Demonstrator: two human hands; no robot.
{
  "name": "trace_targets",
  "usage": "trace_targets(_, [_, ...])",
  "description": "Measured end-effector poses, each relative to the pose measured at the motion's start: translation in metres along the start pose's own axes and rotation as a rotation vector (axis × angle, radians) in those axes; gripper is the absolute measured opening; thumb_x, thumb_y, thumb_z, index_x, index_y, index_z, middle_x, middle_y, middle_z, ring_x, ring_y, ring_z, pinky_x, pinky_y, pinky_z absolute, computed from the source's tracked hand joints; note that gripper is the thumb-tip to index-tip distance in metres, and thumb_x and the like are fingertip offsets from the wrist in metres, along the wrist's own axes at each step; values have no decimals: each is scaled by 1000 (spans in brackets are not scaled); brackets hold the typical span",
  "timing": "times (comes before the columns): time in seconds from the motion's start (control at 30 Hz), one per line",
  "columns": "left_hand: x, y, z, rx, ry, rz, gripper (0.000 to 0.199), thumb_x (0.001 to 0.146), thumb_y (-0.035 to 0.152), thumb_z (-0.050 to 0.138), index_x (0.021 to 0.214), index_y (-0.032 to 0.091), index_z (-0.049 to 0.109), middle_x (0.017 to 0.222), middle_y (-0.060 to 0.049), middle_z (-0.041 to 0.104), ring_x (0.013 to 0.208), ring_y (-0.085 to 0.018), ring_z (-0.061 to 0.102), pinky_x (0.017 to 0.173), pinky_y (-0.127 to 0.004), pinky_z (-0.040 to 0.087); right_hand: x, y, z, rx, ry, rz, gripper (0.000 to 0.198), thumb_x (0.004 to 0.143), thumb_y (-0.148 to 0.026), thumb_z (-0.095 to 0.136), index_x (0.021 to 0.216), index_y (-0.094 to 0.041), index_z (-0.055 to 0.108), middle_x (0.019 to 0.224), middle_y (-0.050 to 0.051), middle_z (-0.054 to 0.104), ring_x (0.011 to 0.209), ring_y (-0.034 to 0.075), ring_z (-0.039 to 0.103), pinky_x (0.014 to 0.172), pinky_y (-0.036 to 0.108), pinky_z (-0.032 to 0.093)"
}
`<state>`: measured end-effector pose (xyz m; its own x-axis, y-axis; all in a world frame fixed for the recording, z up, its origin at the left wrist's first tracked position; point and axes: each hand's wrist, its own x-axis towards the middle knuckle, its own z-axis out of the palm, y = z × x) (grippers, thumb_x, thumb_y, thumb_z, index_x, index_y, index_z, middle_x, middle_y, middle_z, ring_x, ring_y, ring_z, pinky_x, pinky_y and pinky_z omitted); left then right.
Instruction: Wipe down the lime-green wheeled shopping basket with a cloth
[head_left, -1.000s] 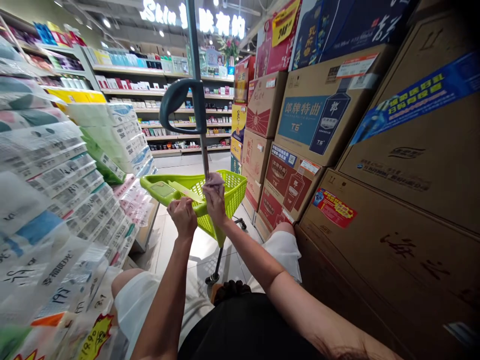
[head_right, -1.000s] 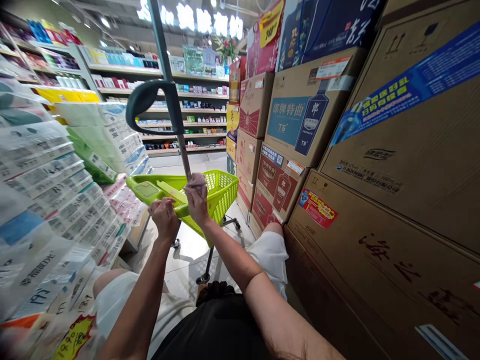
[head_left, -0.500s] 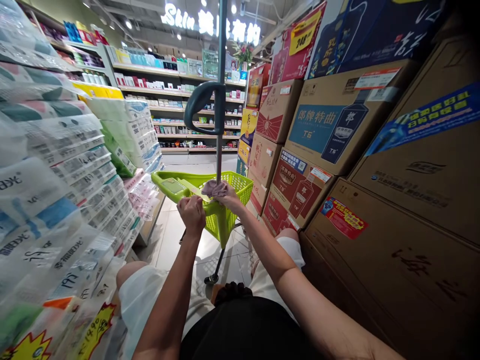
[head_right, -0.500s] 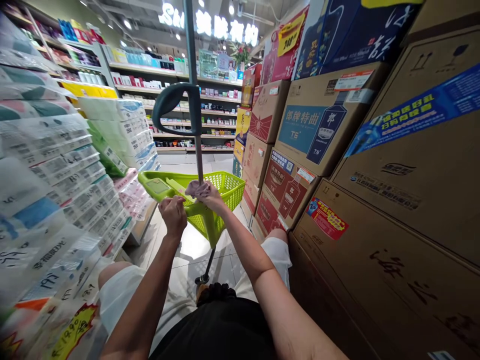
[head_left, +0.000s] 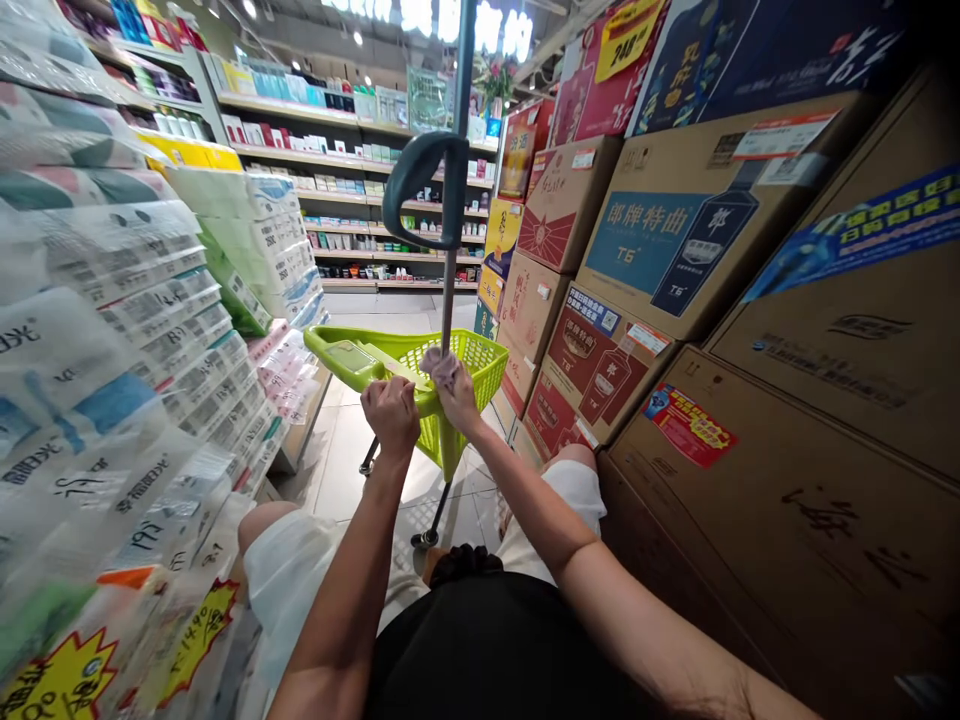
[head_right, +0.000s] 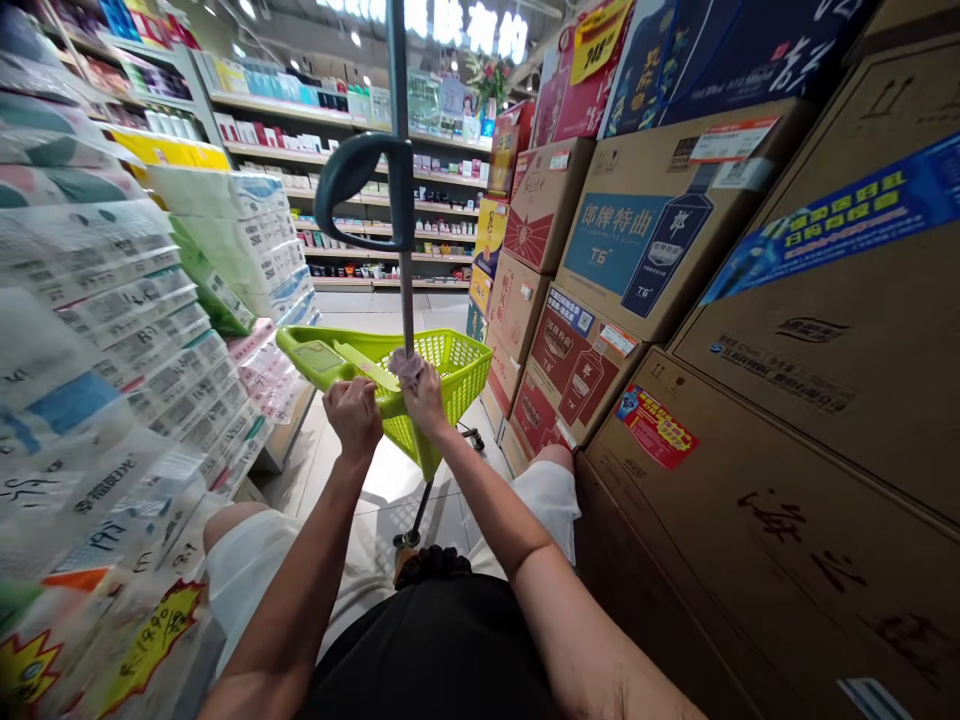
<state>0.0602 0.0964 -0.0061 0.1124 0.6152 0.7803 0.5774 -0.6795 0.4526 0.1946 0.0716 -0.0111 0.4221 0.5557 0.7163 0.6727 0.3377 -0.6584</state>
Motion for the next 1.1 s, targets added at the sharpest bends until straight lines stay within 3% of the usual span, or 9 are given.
trace_targets(0.1, [-1,2,1,2,18,1,52,103,48,21,86,23,63,87,-11,68,100,-29,55,102,-45,32,-53,21,10,-125,127,15,35,94,-22,45,126,-17,58,123,16,61,119,28,56,103,49,47])
trace_targets(0.23, [0,4,3,-3,30,-14,53,103,49,20,86,23,63,87,-12,67,101,-29,54,102,-45,31,-94,21,31,-134,208,128,43,94,-25,44,134,-12,54,143,25,47,136,33,46,110,57,42])
trace_targets(0.33, [1,5,3,-9,10,-16,54,103,49,19,85,23,62,87,-12,66,101,-29,54,102,-45,31,-94,5,43,-144,188,138,52,95,-25,44,146,-13,45,157,26,32,148,34,34,114,56,39])
trace_targets(0.43, [2,7,3,-13,-12,-16,55,103,49,16,86,23,61,89,-12,67,102,-29,54,102,-46,31,-93,6,50,-181,139,97,57,96,-21,41,153,-18,37,160,21,31,153,31,26,119,59,31])
trace_targets(0.6, [2,10,6,-7,-15,-18,58,103,52,14,87,23,62,92,-12,67,104,-30,54,102,-46,30,-129,54,60,-220,219,361,60,87,-14,49,147,-8,41,146,28,44,144,33,39,115,59,37])
trace_targets(0.7, [3,11,8,-10,-20,-31,57,103,52,15,86,22,62,90,-12,66,104,-30,54,102,-46,30,-135,65,67,-159,277,466,64,81,-12,55,144,-6,44,139,28,48,139,34,45,113,55,41])
trace_targets(0.9, [2,16,7,2,-30,-26,59,103,52,13,88,22,62,92,-13,66,105,-30,53,103,-47,29,-112,39,72,-173,246,362,64,91,-26,53,150,-10,37,154,28,34,149,34,31,117,58,35])
trace_targets(1.0, [1,18,6,-16,-49,-4,69,102,54,4,90,21,63,92,-13,65,105,-30,53,104,-47,29,-117,34,65,-195,189,387,60,91,-22,49,148,-7,40,151,30,38,148,36,32,116,63,32])
trace_targets(1.1, [-1,20,5,-42,-60,0,81,98,59,-6,94,21,66,88,-12,64,105,-30,54,103,-46,30,-115,26,54,-184,213,358,56,91,-19,46,147,-13,43,149,26,44,146,34,36,116,63,30])
